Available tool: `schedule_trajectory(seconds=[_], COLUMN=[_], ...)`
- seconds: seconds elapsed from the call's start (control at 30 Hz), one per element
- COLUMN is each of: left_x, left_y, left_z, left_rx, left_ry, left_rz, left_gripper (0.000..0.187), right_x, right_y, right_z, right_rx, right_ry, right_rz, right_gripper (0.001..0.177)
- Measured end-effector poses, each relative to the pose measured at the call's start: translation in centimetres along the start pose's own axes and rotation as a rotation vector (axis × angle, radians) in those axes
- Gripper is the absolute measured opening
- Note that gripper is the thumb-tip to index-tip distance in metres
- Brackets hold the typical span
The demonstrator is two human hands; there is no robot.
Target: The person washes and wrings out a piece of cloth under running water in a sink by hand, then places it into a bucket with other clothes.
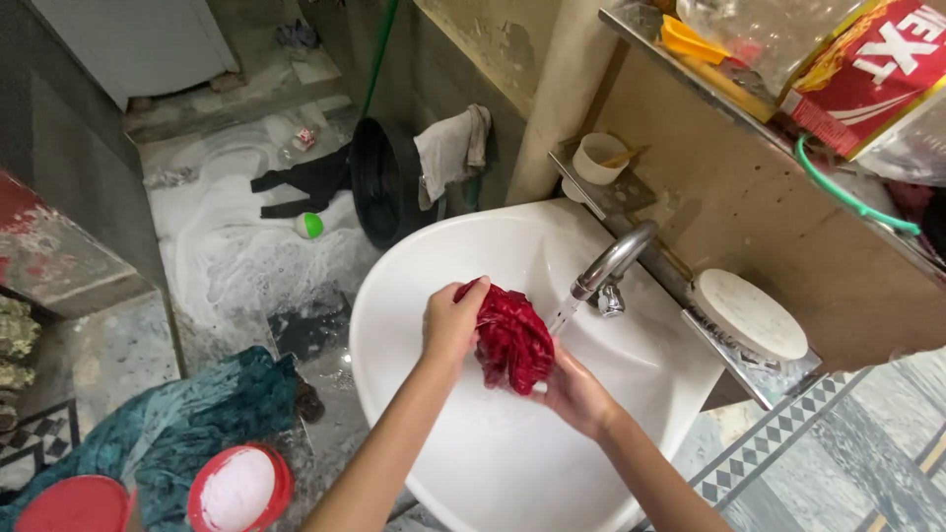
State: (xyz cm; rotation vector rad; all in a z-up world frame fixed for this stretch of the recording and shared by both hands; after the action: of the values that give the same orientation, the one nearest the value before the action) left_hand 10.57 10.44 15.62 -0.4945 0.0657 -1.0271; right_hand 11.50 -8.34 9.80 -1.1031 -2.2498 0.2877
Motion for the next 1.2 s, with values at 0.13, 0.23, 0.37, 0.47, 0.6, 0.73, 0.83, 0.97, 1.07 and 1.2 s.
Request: schedule_trajectory(seconds=[0.13,0.23,0.37,0.47,0.6,0.73,0.83,0.97,1.07,1.2], left_x=[2.3,2.8,1.8,2.8,5.9,5.1,2.7,2.1,2.2,2.9], left_y=[0.4,1.1,1.6,0.5,-1.1,1.3,3.7,4.5,2.6,2.2], left_z=[-3.2,-4.4,-2.0,-0.7,-0.3,-0.5,-1.7,-5.9,-6.1,-4.9], left_rx=[-0.226,-0.239,0.004,0.093,0.299,0.316,0.282,-0.144,-0.268,-0.203], left_ry=[-0.173,0.031,0.442,0.595,0.929,1.086,0.932,0.000,-0.217,-0.279], left_rz=[-0.116,-0.148,-0.098,-0.161,-0.310,-0.103,-0.045,-0.171,-0.077,-0.174], left_gripper=[0.023,0.033,0.028,0.032,0.053,0.031,0.028,0.027,0.033,0.026], right_x=[0.2,-4.4,-7.3,-6.8,-5.9,-5.4,-6.9,-7.0,-7.7,-8.6], right_y=[-0.2,0.0,-2.5,-3.2,-3.8,-3.9,-5.3,-4.9,-3.4,-1.4], right_z=[1.3,0.4,-2.7,-6.0,-9.2,-12.3,-14.1,-14.3,-11.1,-8.9], right_rx=[0.000,-0.062,-0.015,0.034,0.009,-0.100,-0.036,-0.235,-0.192,-0.275], right_ry=[-0.136,-0.239,-0.426,-0.571,-0.641,-0.770,-1.068,-1.024,-0.621,-0.661], right_rz=[0.157,0.456,0.542,0.457,0.455,0.482,0.693,0.669,0.560,0.471], right_gripper=[0.052,0.037,0.034,0.032,0.028,0.031,0.028,0.024,0.011,0.011])
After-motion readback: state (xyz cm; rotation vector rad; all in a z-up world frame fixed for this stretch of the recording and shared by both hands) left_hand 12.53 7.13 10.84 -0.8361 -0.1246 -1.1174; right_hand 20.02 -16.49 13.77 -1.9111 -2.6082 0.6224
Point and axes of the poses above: each hand's wrist, its own y-axis towards the middle knuckle, its own x-axis out of the palm, z = x × y, the point moved 9 cm from there along y, towards the middle knuckle, and after that the axes turned 6 degrees about -y, right-handed, at the moved point
